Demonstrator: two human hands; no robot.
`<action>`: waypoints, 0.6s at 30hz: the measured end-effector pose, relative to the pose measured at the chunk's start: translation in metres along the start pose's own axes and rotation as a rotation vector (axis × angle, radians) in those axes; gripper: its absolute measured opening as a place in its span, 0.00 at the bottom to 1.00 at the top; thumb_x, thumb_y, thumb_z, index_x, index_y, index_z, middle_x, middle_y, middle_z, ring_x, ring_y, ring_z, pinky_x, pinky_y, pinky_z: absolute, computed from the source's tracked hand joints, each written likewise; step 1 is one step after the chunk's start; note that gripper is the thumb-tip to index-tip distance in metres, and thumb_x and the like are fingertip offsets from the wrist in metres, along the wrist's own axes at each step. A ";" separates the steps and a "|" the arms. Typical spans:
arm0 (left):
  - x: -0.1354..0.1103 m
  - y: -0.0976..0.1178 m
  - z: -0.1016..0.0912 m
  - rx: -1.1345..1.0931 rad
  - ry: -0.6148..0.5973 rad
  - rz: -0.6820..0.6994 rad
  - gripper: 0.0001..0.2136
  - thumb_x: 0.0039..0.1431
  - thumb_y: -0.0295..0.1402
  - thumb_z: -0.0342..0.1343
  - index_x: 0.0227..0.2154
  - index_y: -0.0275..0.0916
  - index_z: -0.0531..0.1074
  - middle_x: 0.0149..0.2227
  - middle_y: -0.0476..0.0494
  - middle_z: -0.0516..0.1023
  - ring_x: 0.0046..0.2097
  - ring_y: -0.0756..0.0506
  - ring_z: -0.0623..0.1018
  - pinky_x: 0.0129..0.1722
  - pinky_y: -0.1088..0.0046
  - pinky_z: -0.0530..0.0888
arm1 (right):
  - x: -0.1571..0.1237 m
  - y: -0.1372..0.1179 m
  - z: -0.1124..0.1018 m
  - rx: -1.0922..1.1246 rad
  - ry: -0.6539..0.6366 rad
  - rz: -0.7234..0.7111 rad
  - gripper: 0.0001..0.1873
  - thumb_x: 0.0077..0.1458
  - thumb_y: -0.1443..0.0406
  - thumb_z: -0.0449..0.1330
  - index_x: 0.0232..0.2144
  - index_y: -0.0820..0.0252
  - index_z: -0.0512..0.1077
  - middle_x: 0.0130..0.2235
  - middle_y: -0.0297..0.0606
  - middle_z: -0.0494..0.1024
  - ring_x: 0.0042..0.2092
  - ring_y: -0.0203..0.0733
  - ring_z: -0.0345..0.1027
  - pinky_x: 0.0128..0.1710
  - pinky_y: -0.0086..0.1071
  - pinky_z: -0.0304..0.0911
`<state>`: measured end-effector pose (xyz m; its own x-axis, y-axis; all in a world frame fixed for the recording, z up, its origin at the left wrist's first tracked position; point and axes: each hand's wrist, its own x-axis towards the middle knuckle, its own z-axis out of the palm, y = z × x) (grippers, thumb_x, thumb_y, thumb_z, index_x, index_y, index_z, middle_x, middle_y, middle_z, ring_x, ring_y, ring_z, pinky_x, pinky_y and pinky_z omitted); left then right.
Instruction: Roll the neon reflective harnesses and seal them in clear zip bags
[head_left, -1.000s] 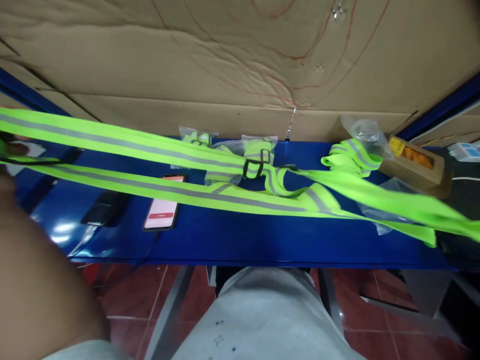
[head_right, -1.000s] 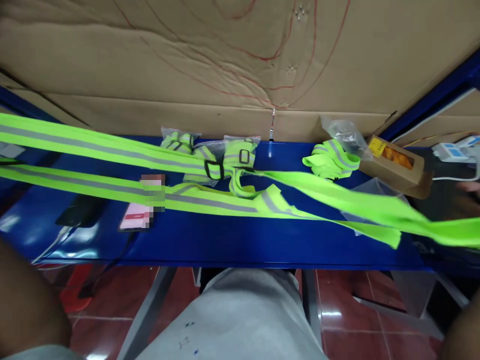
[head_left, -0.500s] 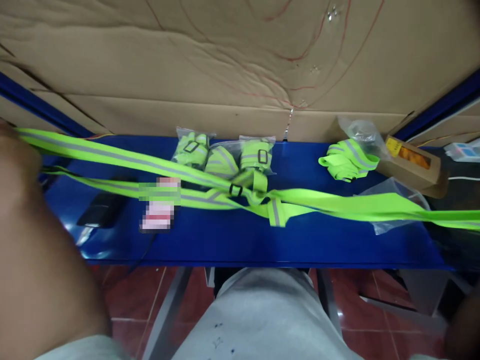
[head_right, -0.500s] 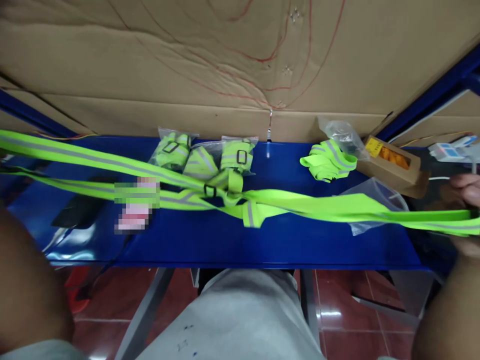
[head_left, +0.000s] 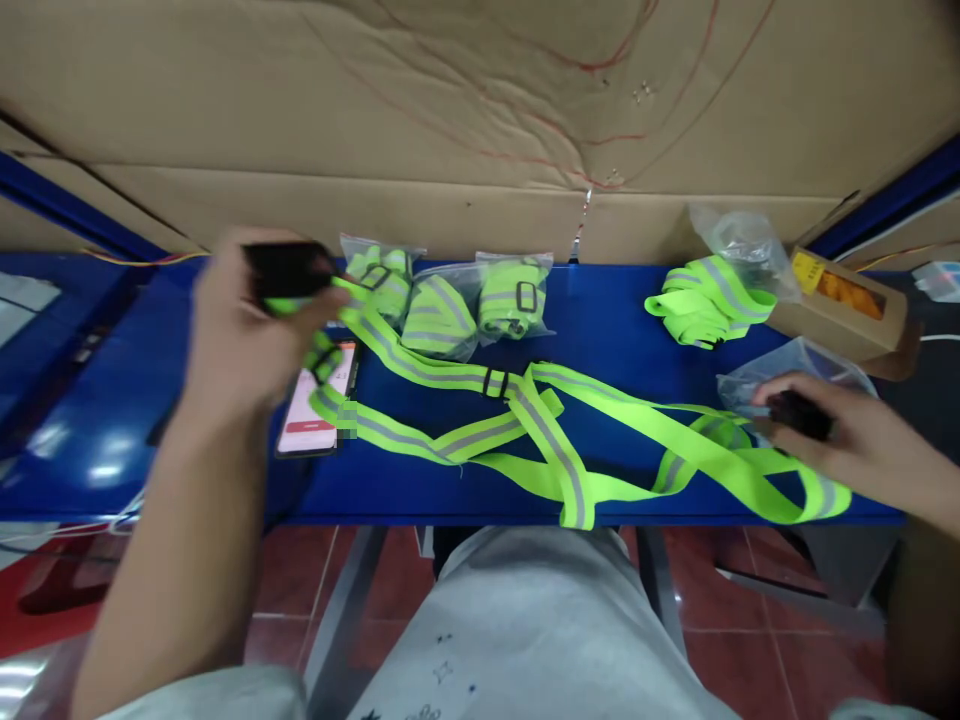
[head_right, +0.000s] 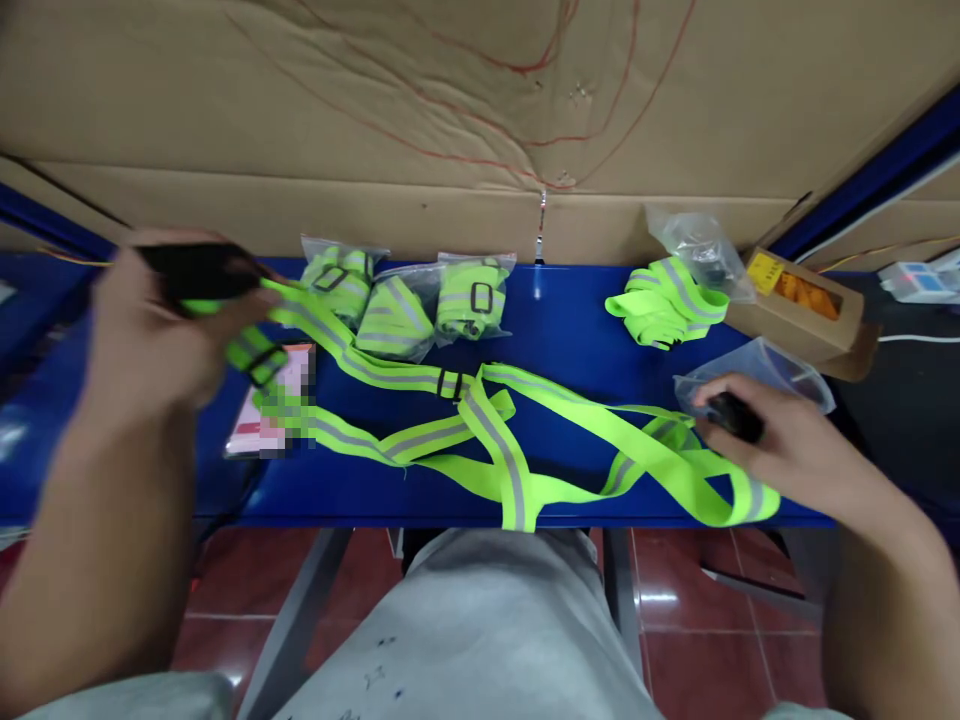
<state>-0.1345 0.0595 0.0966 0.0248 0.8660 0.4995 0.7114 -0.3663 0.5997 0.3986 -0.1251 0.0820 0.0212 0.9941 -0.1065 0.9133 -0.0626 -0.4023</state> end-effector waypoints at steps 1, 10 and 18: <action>-0.008 0.017 0.010 -0.067 -0.126 0.064 0.18 0.58 0.37 0.69 0.49 0.42 0.74 0.47 0.52 0.82 0.47 0.46 0.81 0.53 0.60 0.81 | 0.003 -0.009 0.005 -0.017 -0.062 -0.014 0.21 0.63 0.48 0.61 0.52 0.49 0.72 0.50 0.41 0.81 0.47 0.48 0.77 0.50 0.39 0.68; -0.065 0.060 0.096 -0.117 -0.880 0.250 0.21 0.67 0.32 0.60 0.62 0.43 0.73 0.60 0.43 0.80 0.59 0.40 0.81 0.62 0.60 0.76 | 0.013 -0.036 0.035 -0.222 -0.330 -0.085 0.36 0.61 0.34 0.56 0.61 0.45 0.75 0.59 0.42 0.78 0.56 0.60 0.77 0.53 0.49 0.72; -0.063 0.047 0.096 -0.166 -0.879 0.094 0.17 0.66 0.41 0.62 0.54 0.42 0.79 0.53 0.46 0.85 0.53 0.40 0.83 0.55 0.65 0.77 | -0.002 -0.025 0.032 -0.193 -0.337 -0.162 0.22 0.68 0.44 0.53 0.47 0.47 0.78 0.51 0.39 0.77 0.43 0.48 0.78 0.42 0.43 0.69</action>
<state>-0.0351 0.0201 0.0329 0.6549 0.7528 -0.0663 0.5702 -0.4346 0.6972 0.3626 -0.1280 0.0635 -0.2342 0.9032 -0.3598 0.9539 0.1421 -0.2643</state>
